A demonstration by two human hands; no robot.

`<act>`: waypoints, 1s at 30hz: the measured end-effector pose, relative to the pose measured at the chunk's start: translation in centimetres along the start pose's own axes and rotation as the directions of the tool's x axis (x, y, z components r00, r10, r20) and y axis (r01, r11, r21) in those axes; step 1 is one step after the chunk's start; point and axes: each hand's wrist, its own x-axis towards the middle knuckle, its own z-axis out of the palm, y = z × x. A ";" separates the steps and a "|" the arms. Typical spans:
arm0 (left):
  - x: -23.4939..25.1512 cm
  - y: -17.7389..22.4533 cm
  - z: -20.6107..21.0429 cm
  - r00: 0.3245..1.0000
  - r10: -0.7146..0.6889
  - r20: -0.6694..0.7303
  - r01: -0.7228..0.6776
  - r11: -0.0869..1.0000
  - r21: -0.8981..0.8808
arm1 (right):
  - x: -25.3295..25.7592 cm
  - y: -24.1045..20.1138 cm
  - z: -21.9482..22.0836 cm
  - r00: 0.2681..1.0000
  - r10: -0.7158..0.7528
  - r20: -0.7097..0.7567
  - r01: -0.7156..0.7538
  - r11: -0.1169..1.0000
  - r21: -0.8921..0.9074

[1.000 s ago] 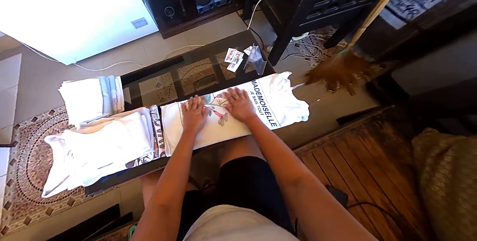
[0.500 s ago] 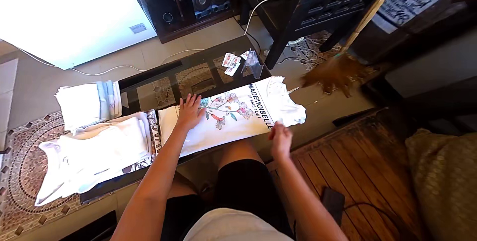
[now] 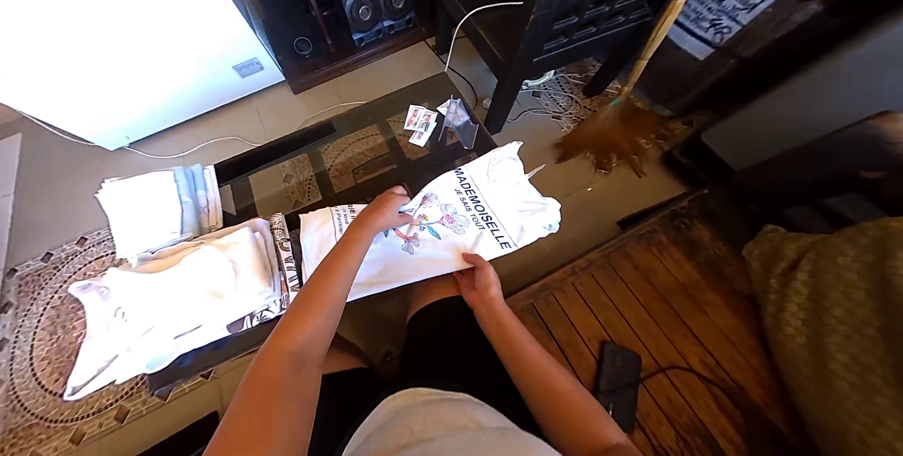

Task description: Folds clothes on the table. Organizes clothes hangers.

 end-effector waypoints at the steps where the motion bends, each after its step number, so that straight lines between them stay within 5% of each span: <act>1: -0.5 0.8 0.4 1.000 -0.006 0.005 0.006 1.000 -0.017 | -0.7 0.1 -0.3 0.999 -0.024 0.022 0.022 0.997 0.078; 6: -2.6 4.2 1.9 0.973 -0.201 0.111 0.220 0.953 -0.209 | -3.1 0.9 -1.2 0.991 0.066 0.118 -0.097 0.954 0.283; 10: -3.8 5.1 1.4 0.903 -0.266 0.338 0.390 0.839 -0.380 | -4.1 1.2 -1.1 0.961 0.095 0.261 -0.122 0.988 0.091; 13: -6.5 5.0 0.4 0.888 -0.170 0.426 0.418 0.684 -0.598 | -5.7 0.1 -1.3 0.905 -0.053 0.422 0.108 0.988 -0.107; 17: -11.8 1.6 1.3 0.931 0.230 0.284 0.208 0.305 -0.929 | -8.7 -1.9 -1.6 0.691 -0.086 0.717 0.208 0.975 -0.083; 20: -15.0 0.8 2.1 0.868 0.489 0.082 0.044 0.088 -0.995 | -11.1 -3.2 -1.1 0.447 0.044 0.894 0.167 0.977 -0.132; 22: -17.3 1.5 1.8 0.838 0.536 -0.105 -0.098 -0.040 -0.994 | -12.2 -3.9 -0.3 0.320 0.126 0.939 0.145 0.973 -0.180; 26: -21.2 4.4 -0.6 0.839 0.389 -0.379 -0.360 -0.124 -0.925 | -14.2 -6.0 1.9 0.254 0.165 0.953 0.107 0.974 -0.197; 30: -26.0 10.5 -4.5 0.970 -0.013 -0.243 -0.241 0.111 -0.964 | -15.8 -8.1 3.5 0.187 0.174 0.967 0.262 0.940 -0.220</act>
